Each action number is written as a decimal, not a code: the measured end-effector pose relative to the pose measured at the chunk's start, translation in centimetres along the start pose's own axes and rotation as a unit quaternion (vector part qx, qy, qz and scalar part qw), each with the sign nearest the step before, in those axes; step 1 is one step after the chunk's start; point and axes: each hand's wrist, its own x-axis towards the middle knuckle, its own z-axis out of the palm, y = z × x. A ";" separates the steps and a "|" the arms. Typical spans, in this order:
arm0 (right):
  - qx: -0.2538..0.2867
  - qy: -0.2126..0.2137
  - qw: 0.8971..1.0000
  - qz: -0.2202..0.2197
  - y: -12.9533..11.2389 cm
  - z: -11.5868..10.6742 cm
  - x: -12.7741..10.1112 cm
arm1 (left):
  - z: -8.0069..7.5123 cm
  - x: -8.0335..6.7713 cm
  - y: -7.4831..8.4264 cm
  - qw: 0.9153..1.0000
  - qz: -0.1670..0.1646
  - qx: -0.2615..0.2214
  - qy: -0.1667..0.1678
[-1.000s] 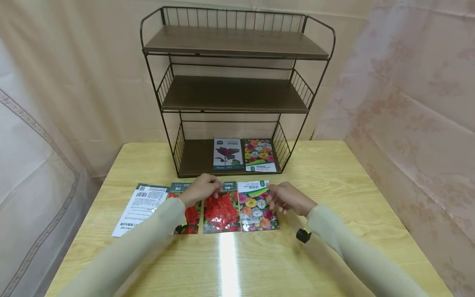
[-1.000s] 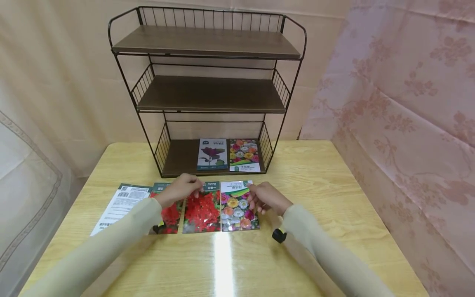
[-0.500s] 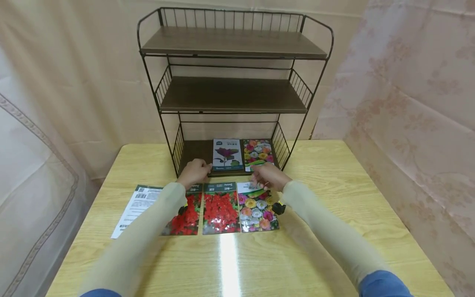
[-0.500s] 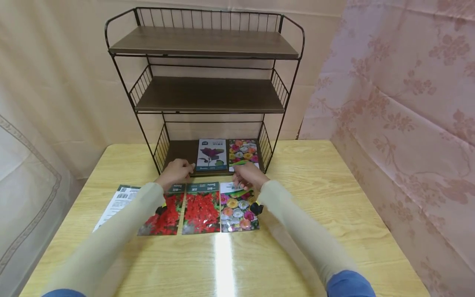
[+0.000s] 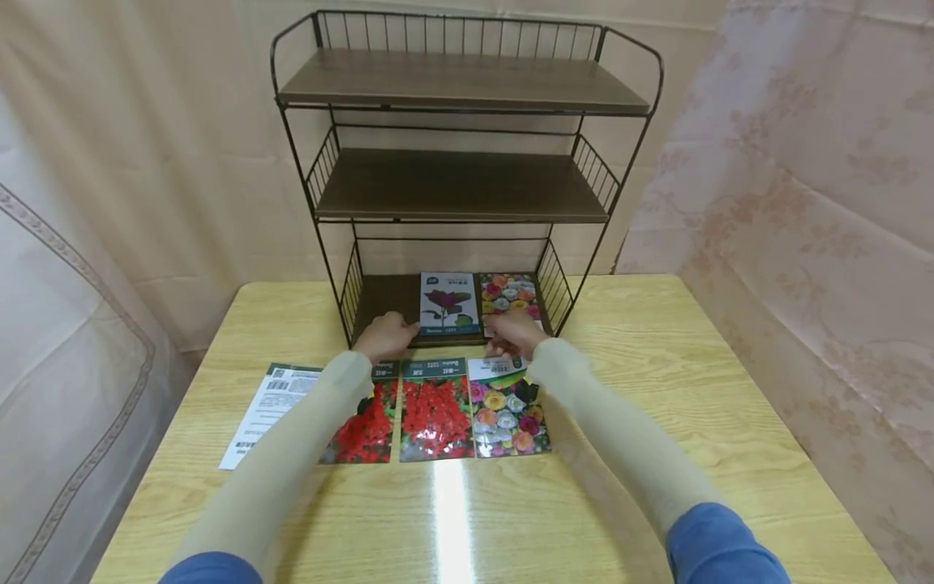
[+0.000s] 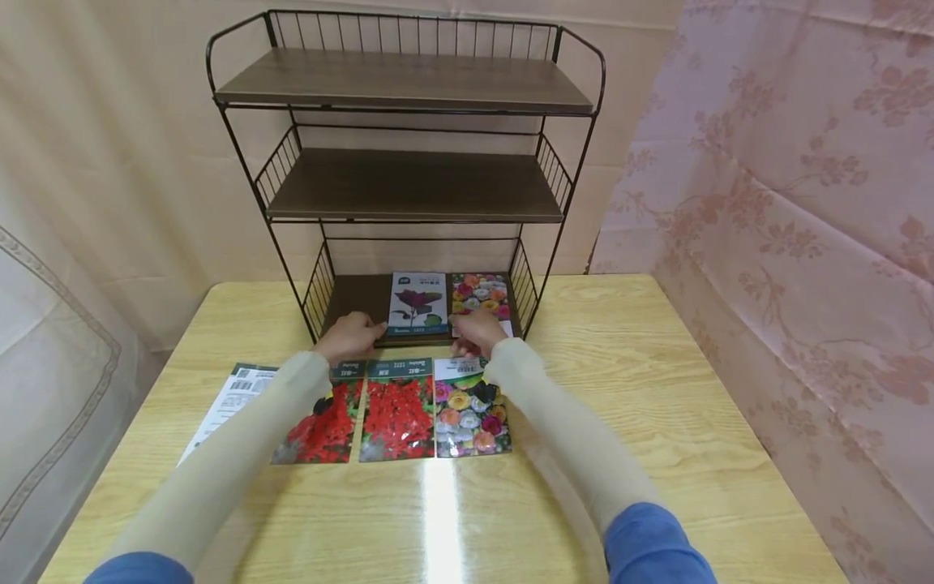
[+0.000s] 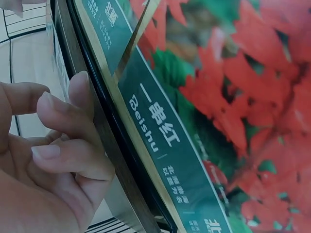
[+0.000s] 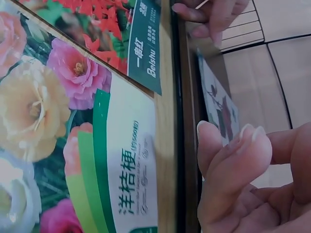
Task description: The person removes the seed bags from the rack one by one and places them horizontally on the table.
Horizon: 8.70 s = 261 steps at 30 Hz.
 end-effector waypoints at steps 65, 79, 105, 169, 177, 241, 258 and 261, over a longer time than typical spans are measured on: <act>0.075 -0.057 0.994 -0.064 3.3 1.0 0.2 | 1.8 -2.2 0.1 0.988 0.052 -0.145 -0.022; 0.063 -0.040 0.994 -0.086 4.1 0.7 -1.2 | 2.2 -3.5 0.3 0.990 0.062 -0.126 -0.018; 0.059 -0.057 0.992 -0.093 6.2 -1.1 -5.0 | 3.6 -5.8 2.1 0.987 0.089 -0.129 -0.046; 0.040 -0.016 0.996 -0.076 13.5 -8.2 -15.9 | 12.5 -9.6 9.3 0.954 0.276 -0.009 -0.120; 0.035 -0.013 0.996 -0.076 14.3 -9.1 -16.7 | 14.0 -9.2 10.0 0.950 0.293 0.013 -0.106; 0.062 0.024 0.997 -0.036 17.5 -11.8 -18.9 | 18.9 -7.7 12.5 0.952 0.253 0.117 -0.127; -0.018 0.011 0.999 -0.025 17.5 -12.0 -18.7 | 18.3 -7.8 12.5 0.951 0.258 0.091 -0.141; -0.025 0.008 0.999 -0.021 17.4 -12.1 -18.7 | 17.9 -7.7 12.4 0.953 0.254 0.077 -0.145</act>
